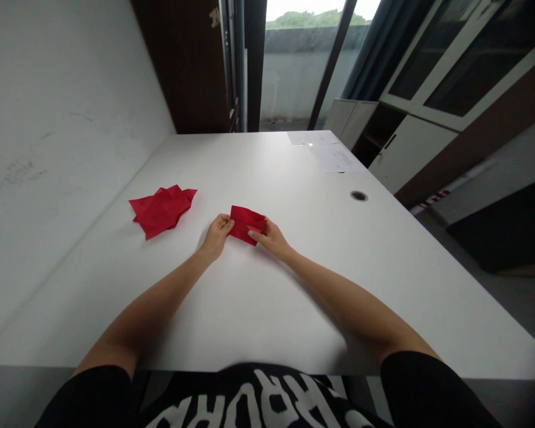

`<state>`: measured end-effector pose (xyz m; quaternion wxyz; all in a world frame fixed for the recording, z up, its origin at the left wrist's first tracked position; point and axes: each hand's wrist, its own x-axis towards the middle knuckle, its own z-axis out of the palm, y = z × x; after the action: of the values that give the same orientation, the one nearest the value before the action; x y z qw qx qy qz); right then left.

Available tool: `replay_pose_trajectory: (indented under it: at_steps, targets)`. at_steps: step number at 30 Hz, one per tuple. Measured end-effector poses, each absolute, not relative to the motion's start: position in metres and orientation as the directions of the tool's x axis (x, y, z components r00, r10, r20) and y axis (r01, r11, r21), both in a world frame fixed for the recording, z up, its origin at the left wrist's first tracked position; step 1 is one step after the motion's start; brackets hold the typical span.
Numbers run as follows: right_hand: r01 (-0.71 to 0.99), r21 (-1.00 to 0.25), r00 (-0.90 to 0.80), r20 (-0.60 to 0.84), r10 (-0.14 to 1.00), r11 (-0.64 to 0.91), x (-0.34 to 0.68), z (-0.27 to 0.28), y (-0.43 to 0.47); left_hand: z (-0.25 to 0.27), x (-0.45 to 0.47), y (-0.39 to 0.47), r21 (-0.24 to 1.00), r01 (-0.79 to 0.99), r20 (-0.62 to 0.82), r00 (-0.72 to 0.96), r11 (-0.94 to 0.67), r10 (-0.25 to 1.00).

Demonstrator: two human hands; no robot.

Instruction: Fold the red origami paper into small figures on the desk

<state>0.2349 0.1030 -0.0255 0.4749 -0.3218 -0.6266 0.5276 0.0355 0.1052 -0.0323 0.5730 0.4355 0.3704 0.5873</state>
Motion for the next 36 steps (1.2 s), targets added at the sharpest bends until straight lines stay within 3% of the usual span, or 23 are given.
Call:
replay_pose_trajectory:
  at_steps: [6,10,14,17,20,25,29,36]
  targets:
    - [0.155,-0.914,-0.292,0.320,0.901,0.375,0.236,-0.025,0.102,-0.031,0.038,0.104,0.951,-0.279,0.161,0.074,-0.135,0.984]
    - [0.446,-0.661,-0.307,0.520,0.797,0.603,0.249,-0.021,0.108,-0.024,0.029,0.104,0.917,0.136,0.376,0.012,-0.374,0.927]
    - [0.606,-0.332,-0.460,0.594,0.659,0.722,0.260,-0.021,0.114,-0.015,0.016,0.100,0.498,0.635,0.610,0.227,-0.591,0.759]
    - [0.654,-0.137,-0.565,0.565,0.601,0.744,0.262,-0.023,0.115,-0.013,0.012,0.099,0.239,0.735,0.618,0.388,-0.634,0.683]
    - [0.655,-0.024,-0.631,0.533,0.564,0.755,0.259,-0.022,0.113,-0.014,0.011,0.099,0.130,0.764,0.594,0.450,-0.632,0.666]
    - [0.662,0.027,-0.647,0.526,0.552,0.749,0.255,-0.018,0.108,-0.012,0.013,0.099,0.035,0.806,0.587,0.462,-0.591,0.665]
    - [0.673,0.045,-0.663,0.480,0.575,0.739,0.254,-0.019,0.108,-0.012,0.017,0.099,-0.030,0.827,0.495,0.500,-0.561,0.711]
    - [0.608,-0.108,-0.728,0.319,0.607,0.786,0.255,-0.025,0.114,-0.018,0.017,0.099,0.183,0.710,0.365,0.593,-0.680,0.717]
